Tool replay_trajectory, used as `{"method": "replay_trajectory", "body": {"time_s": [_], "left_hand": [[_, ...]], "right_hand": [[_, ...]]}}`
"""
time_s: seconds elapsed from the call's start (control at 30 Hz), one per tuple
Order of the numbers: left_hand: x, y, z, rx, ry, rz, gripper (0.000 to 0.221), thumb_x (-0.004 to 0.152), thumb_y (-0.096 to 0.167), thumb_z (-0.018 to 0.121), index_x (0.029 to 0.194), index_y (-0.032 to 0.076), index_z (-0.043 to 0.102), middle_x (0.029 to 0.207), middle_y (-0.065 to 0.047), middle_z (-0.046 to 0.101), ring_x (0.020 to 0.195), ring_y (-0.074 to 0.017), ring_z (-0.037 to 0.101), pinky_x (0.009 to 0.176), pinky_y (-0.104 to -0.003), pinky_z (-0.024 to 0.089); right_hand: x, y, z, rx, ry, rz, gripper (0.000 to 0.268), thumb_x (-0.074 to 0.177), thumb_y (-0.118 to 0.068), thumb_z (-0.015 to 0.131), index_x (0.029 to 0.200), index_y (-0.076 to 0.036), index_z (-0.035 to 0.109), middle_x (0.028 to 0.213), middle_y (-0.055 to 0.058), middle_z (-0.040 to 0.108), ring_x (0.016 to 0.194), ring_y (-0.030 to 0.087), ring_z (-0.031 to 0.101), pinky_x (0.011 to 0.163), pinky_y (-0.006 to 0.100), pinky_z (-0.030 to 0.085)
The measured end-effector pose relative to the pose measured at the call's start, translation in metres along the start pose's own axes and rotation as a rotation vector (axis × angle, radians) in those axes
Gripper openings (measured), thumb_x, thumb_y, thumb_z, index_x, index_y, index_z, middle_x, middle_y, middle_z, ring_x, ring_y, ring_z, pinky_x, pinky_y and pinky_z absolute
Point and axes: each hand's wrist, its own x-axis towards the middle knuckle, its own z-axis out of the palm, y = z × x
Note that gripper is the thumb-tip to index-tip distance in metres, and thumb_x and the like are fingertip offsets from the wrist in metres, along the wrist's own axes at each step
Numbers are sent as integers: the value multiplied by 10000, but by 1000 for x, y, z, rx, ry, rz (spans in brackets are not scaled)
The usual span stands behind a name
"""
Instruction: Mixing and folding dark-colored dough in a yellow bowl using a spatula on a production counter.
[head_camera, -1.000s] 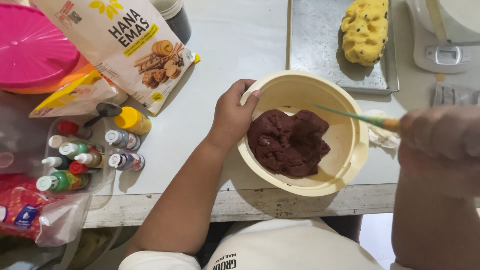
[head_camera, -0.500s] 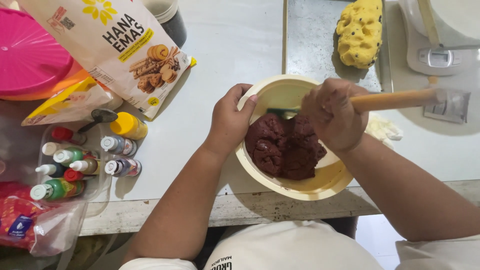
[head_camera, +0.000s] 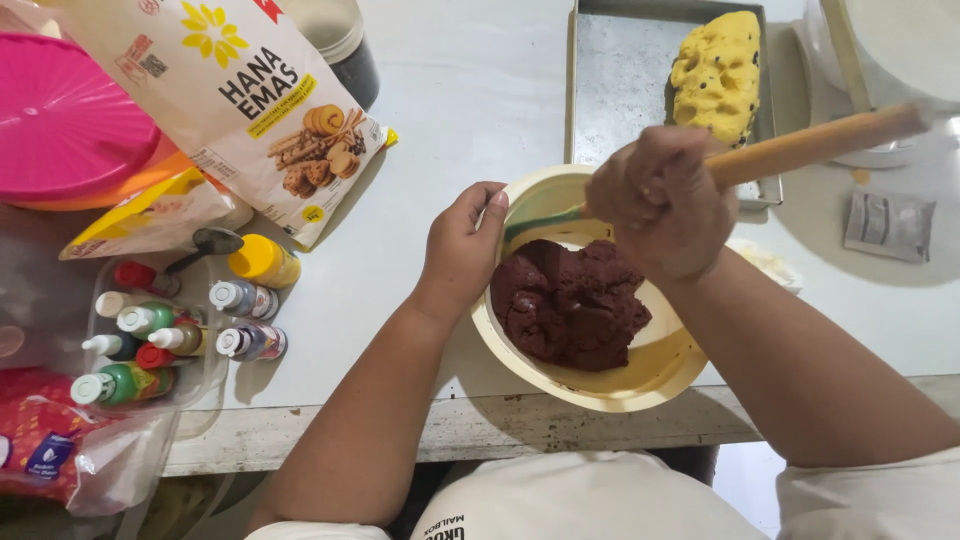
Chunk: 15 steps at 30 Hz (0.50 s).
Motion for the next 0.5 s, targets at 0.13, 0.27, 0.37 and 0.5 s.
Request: {"method": "replay_trajectory", "body": {"time_s": [0.13, 0.27, 0.37, 0.5], "left_hand": [[0, -1, -1, -8, 4, 2, 293, 1017, 336, 505, 1086, 121, 692, 998, 43, 707, 959, -113, 624, 884, -282, 483], [1, 2, -5, -42, -50, 23, 263, 947, 299, 603, 1129, 120, 670, 1100, 11, 731, 1065, -139, 669, 945, -301, 512], [-1, 12, -8, -28, -73, -23, 283, 933, 306, 604, 1137, 123, 674, 1104, 11, 744, 1050, -138, 681, 922, -294, 521], [1, 10, -8, 27, -81, -39, 276, 938, 314, 591, 1134, 138, 673, 1089, 25, 751, 1002, -134, 687, 869, -283, 519]], "right_hand": [[6, 3, 22, 204, -375, 89, 489, 1120, -424, 416, 695, -183, 416, 522, -63, 348, 406, 76, 312, 348, 261, 266], [12, -34, 50, 38, -772, 175, 586, 1077, -474, 435, 610, -130, 354, 505, -27, 323, 393, 115, 299, 394, 268, 241], [-4, -57, 54, 55, -870, 173, 602, 1097, -495, 417, 622, -130, 361, 503, -20, 337, 400, 129, 321, 400, 288, 264], [-9, -103, 45, -7, -966, 179, 620, 1147, -483, 361, 663, -96, 335, 543, 58, 348, 423, 255, 320, 482, 386, 241]]}}
